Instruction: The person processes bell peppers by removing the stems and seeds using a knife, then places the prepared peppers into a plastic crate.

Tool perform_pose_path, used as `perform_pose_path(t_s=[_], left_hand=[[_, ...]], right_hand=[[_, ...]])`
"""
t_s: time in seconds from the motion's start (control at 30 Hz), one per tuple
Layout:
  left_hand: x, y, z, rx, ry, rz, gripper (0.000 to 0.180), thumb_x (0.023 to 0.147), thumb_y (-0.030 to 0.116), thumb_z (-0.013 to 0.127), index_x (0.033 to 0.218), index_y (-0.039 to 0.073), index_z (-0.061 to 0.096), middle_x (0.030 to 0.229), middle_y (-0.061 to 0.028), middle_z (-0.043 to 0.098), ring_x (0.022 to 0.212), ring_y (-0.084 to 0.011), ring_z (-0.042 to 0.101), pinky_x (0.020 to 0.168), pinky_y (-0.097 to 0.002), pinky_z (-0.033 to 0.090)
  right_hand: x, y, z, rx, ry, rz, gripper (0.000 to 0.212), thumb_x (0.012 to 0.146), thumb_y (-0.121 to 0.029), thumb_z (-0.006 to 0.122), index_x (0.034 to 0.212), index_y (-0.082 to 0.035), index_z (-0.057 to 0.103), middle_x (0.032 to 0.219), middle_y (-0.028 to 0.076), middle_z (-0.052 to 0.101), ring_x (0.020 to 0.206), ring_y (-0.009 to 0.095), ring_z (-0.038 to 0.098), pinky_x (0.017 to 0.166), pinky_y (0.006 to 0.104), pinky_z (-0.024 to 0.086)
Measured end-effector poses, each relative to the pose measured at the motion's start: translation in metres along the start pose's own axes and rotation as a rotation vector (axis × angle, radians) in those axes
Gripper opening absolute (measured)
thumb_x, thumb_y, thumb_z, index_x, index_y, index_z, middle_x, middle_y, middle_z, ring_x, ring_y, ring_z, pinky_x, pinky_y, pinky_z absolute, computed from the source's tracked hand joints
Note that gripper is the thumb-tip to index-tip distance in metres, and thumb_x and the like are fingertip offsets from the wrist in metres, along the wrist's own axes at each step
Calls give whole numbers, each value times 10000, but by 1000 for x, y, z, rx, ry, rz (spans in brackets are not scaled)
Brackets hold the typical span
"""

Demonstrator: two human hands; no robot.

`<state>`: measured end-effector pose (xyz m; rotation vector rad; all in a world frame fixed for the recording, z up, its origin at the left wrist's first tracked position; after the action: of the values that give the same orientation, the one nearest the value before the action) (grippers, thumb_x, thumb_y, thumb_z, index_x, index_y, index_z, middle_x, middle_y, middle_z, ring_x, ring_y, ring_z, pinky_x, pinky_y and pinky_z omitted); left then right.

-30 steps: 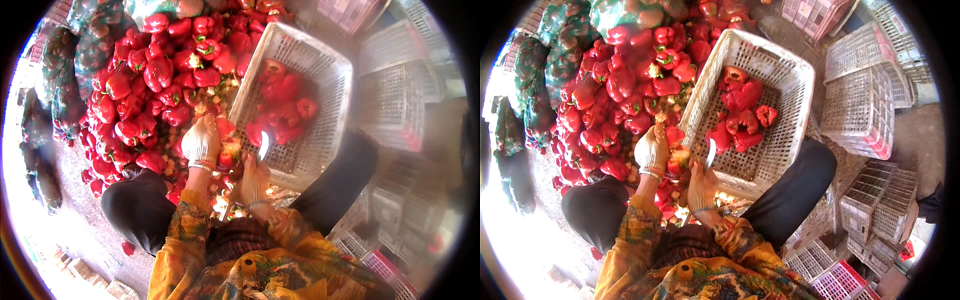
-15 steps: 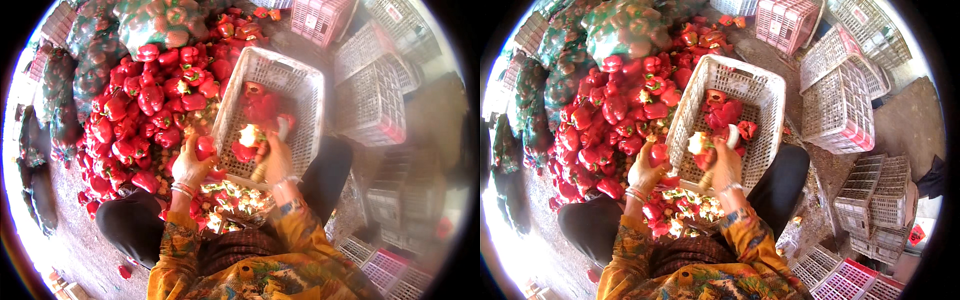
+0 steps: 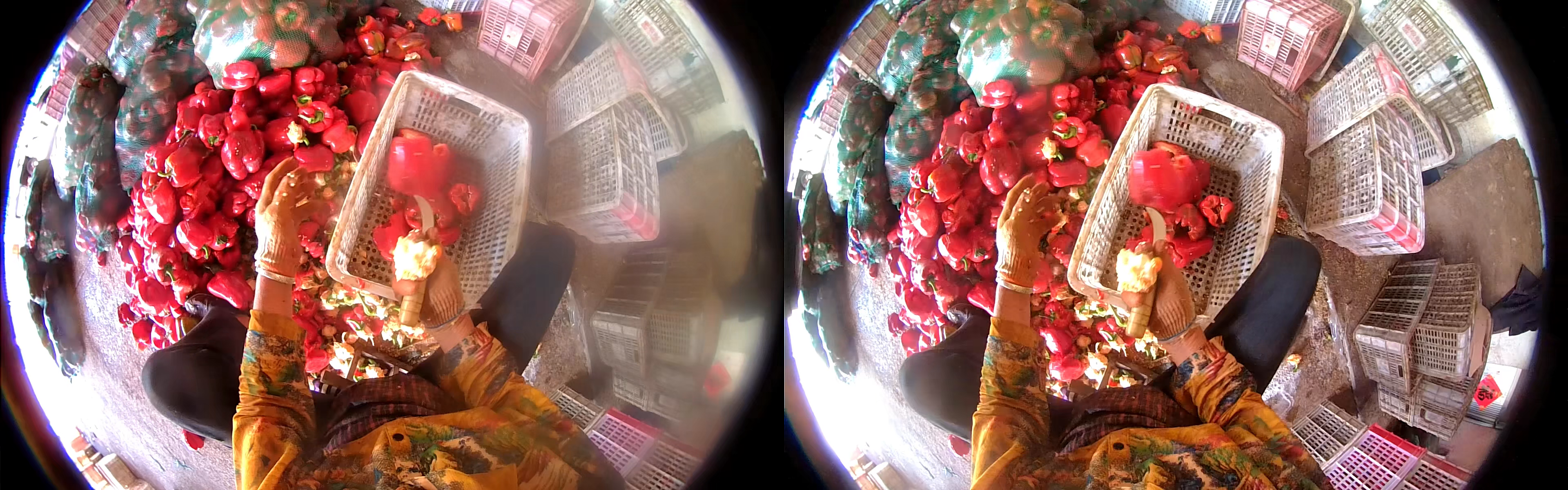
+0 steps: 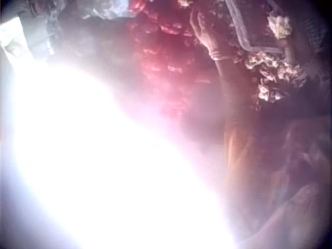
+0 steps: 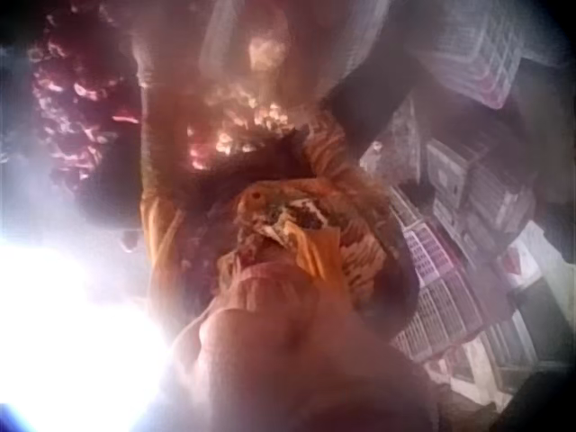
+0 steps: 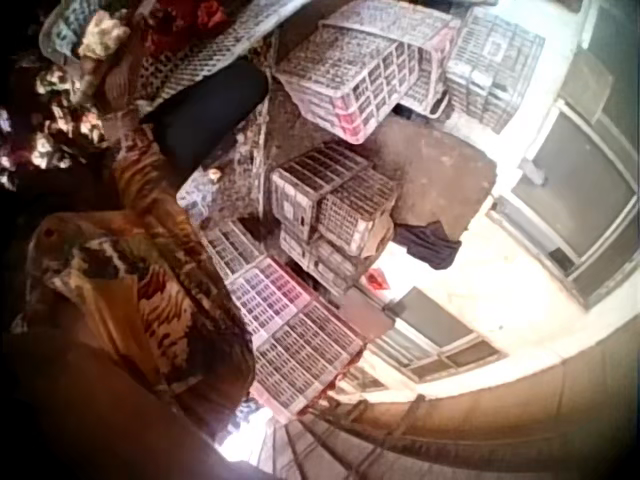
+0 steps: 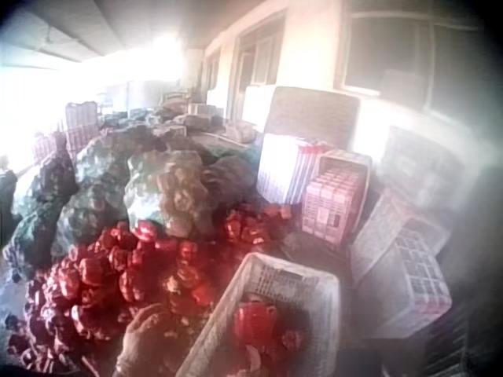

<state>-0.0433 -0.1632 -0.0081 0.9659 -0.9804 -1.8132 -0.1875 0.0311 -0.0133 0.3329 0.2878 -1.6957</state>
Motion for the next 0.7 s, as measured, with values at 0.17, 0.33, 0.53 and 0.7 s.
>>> perform_pose_path(t_s=[0.17,0.33,0.53,0.7], left_hand=[[35,-52,-66,71,411,-60,121,902,183,642,953,77,668,730,4,605,568,-90,543,469,-236,440],[92,-46,-120,878,691,290,302,842,193,703,1091,28,657,975,-81,648,854,-242,638,746,-336,537],[190,0,-116,1061,704,-148,890,755,436,768,1421,-28,403,1233,-255,625,1146,-420,608,965,-456,493],[235,-4,-112,858,539,-329,937,732,425,772,1430,-55,371,1191,-255,648,1122,-412,628,968,-446,493]], right_hand=[[7,21,-10,-680,-21,-94,397,1013,-465,536,955,-73,555,935,58,601,795,132,591,624,277,511],[28,59,6,-1181,122,-301,254,1019,-231,580,924,2,609,885,29,621,812,66,532,695,245,454],[65,67,48,-1613,77,-186,128,969,-63,586,1052,-14,670,928,79,699,804,154,680,617,295,546],[71,80,10,-1642,144,-204,327,893,-110,673,1209,-32,634,935,136,714,786,206,699,656,336,552]])
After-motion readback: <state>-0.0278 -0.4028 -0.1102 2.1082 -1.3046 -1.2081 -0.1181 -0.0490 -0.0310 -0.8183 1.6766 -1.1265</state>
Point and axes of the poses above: each hand's wrist, its own x-axis towards the middle knuckle, its own z-axis out of the palm, y = z × x, the point moved 2 cm from there along x, towards the middle knuckle
